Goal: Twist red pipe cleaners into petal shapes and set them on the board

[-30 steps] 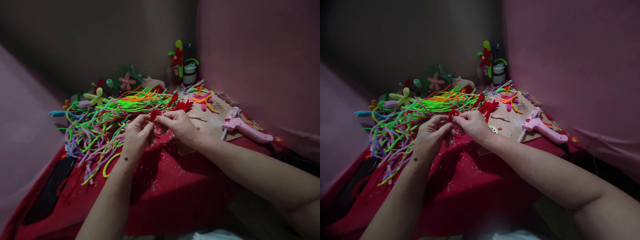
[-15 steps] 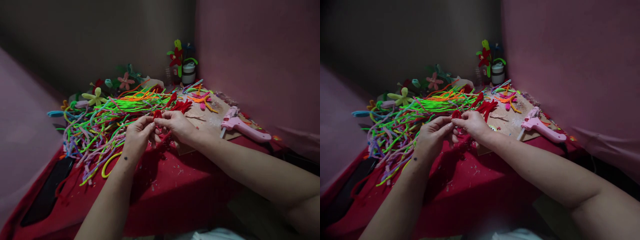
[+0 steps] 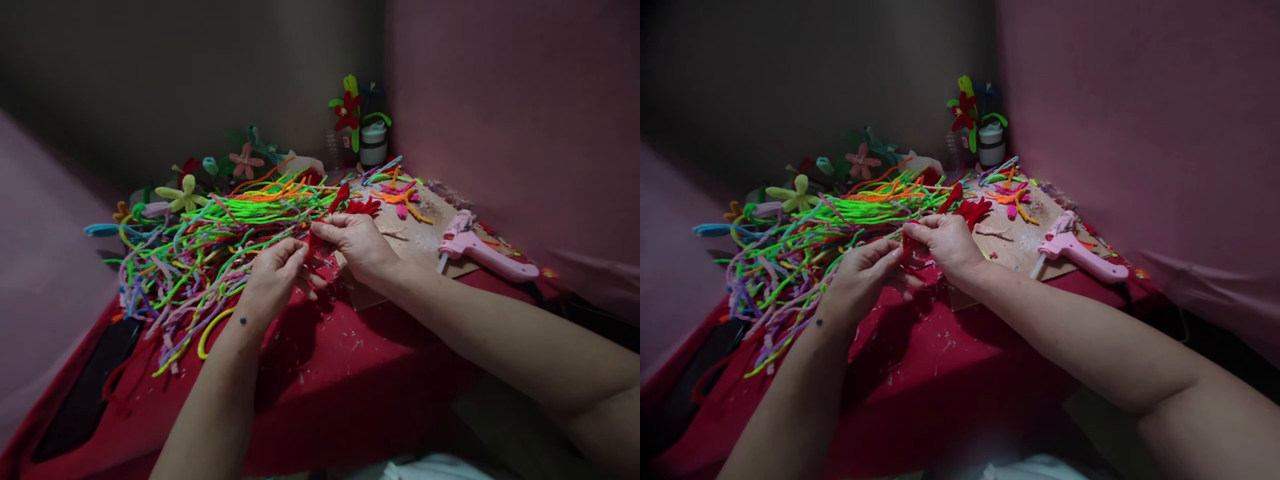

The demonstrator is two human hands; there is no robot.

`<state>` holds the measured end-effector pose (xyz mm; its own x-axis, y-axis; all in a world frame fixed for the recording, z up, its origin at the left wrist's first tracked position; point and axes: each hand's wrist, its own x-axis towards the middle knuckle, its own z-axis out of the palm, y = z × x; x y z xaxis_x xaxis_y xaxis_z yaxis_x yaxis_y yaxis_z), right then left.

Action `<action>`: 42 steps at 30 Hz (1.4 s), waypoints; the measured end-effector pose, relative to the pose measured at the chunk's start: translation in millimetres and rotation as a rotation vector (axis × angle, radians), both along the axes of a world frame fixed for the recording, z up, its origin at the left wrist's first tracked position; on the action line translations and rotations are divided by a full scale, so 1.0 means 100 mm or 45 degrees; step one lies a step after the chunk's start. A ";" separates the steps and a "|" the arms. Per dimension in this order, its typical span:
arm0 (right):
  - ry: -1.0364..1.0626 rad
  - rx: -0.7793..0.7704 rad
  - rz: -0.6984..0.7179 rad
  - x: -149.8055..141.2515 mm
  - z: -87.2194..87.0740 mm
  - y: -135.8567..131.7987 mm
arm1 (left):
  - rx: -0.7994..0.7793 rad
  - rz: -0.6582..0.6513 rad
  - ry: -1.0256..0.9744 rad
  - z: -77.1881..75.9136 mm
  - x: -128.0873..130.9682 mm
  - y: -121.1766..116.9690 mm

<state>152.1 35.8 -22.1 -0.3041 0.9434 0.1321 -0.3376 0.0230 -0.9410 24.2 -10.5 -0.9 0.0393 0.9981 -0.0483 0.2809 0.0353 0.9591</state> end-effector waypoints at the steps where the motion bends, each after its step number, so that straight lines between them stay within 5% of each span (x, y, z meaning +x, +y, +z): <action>1: 0.008 0.000 -0.012 0.00 0.00 0.00 | 0.016 -0.004 0.005 0.00 0.00 0.00; 11: 0.072 -0.069 -0.056 -0.02 -0.03 0.02 | 0.002 0.000 -0.004 0.02 0.00 -0.02; 19: 0.143 -0.108 0.212 0.00 -0.03 0.03 | 0.027 -0.005 -0.085 -0.02 -0.06 0.01; 42: 0.197 -0.014 0.283 -0.03 -0.06 0.03 | -0.132 -0.138 -0.338 0.03 -0.14 0.00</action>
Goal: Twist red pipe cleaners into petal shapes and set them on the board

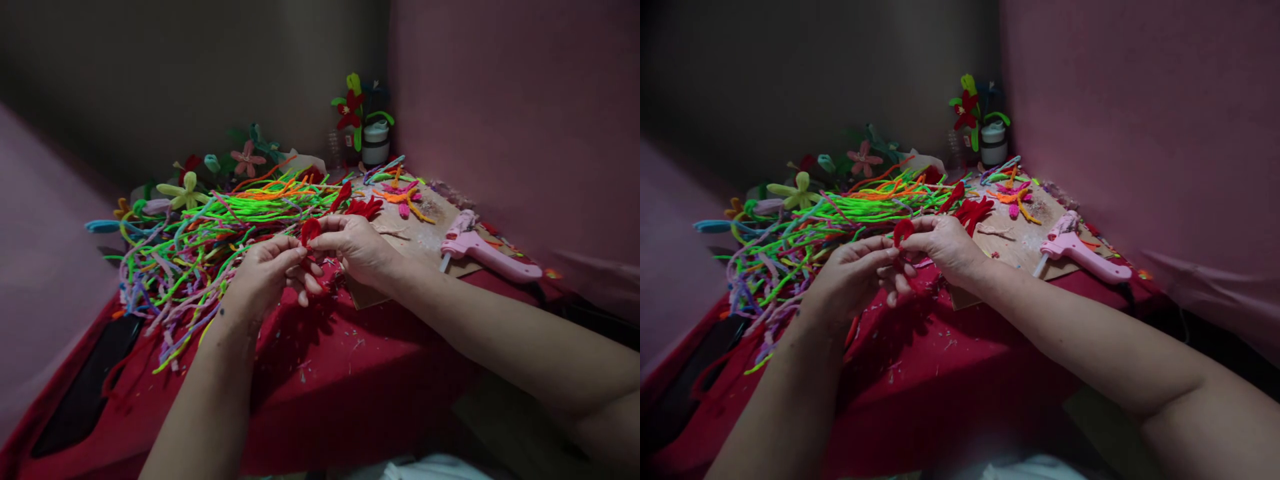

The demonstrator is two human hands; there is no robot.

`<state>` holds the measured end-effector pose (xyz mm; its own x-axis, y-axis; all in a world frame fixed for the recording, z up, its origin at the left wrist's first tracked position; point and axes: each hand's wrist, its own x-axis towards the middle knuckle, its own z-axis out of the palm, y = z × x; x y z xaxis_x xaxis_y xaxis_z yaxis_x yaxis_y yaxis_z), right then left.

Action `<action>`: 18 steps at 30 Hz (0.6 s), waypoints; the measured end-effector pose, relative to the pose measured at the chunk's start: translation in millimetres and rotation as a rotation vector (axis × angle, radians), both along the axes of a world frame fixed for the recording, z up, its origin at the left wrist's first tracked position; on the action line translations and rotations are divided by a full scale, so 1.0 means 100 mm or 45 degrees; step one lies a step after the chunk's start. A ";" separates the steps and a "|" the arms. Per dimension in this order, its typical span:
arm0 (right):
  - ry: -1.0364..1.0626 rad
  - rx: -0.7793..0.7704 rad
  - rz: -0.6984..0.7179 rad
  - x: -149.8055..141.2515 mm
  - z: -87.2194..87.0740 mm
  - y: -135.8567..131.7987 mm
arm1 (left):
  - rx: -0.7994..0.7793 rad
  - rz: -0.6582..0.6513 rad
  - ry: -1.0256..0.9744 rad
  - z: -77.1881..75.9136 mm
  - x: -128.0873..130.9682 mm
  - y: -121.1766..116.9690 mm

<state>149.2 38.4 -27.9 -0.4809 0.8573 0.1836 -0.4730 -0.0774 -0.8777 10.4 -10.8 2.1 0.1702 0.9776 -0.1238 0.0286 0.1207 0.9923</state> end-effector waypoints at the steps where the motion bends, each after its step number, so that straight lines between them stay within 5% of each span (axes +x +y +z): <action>1: -0.002 -0.003 -0.005 0.00 0.00 0.00 | 0.007 -0.001 0.006 0.00 0.00 0.00; 11: -0.039 0.076 -0.057 -0.02 -0.03 0.00 | 0.043 0.052 0.068 -0.02 0.02 -0.01; 18: 0.011 -0.044 -0.024 -0.02 0.01 -0.01 | -0.004 0.067 0.009 0.00 0.02 0.00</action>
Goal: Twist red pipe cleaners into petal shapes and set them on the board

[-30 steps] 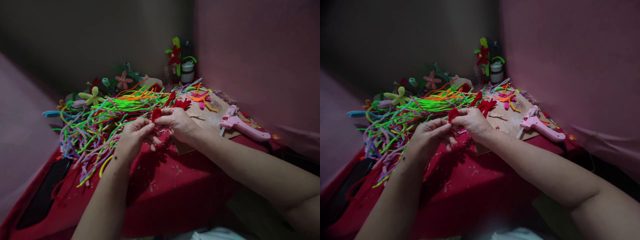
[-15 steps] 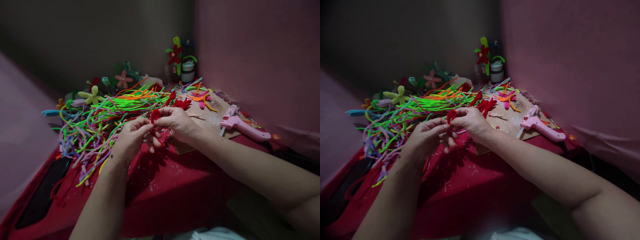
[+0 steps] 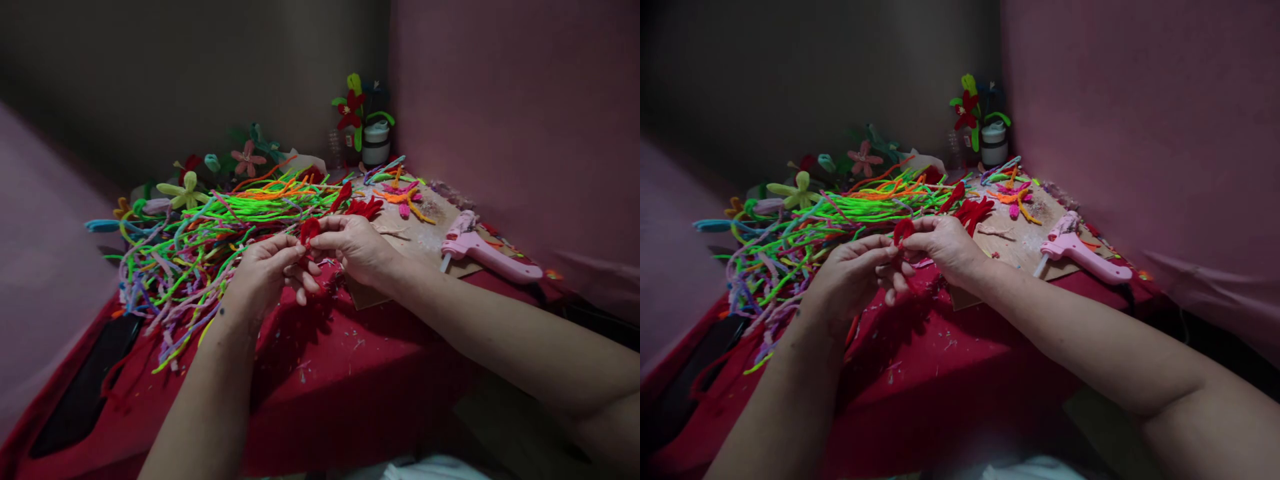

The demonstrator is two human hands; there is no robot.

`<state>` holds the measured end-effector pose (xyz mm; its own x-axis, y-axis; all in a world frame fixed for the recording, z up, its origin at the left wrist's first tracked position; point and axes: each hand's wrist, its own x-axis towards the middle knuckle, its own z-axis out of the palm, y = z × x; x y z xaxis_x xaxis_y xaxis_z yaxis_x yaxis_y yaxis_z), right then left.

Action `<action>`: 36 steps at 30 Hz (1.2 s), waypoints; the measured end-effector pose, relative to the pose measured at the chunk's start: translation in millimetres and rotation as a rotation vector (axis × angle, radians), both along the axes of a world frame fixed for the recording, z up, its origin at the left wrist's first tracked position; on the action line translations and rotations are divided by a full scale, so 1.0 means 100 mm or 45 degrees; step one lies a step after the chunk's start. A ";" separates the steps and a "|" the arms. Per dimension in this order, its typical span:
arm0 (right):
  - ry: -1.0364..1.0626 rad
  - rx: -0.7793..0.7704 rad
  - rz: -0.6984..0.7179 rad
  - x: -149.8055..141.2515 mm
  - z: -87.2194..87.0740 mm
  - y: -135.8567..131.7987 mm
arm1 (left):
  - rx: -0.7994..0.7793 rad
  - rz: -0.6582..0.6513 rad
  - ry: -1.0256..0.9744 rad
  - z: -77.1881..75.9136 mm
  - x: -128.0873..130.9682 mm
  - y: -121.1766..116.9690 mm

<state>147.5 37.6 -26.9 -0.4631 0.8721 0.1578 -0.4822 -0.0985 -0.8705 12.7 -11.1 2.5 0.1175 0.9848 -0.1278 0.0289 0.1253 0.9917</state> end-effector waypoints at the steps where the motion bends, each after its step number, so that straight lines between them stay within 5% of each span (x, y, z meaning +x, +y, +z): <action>1: 0.010 -0.018 0.004 0.00 0.01 0.00 | 0.003 -0.014 -0.011 0.00 0.00 0.00; 7: 0.018 -0.089 0.042 0.01 0.00 0.01 | 0.016 -0.057 -0.044 -0.03 -0.02 0.00; 17: 0.000 -0.156 0.038 0.02 0.02 0.01 | 0.221 0.220 0.134 -0.06 -0.01 0.02; 29: 0.167 -0.266 0.104 0.01 -0.02 0.02 | -0.004 0.111 -0.044 -0.04 -0.04 0.00; 36: 0.169 -0.276 0.056 0.00 0.01 0.00 | 0.203 0.343 0.228 -0.08 0.05 -0.11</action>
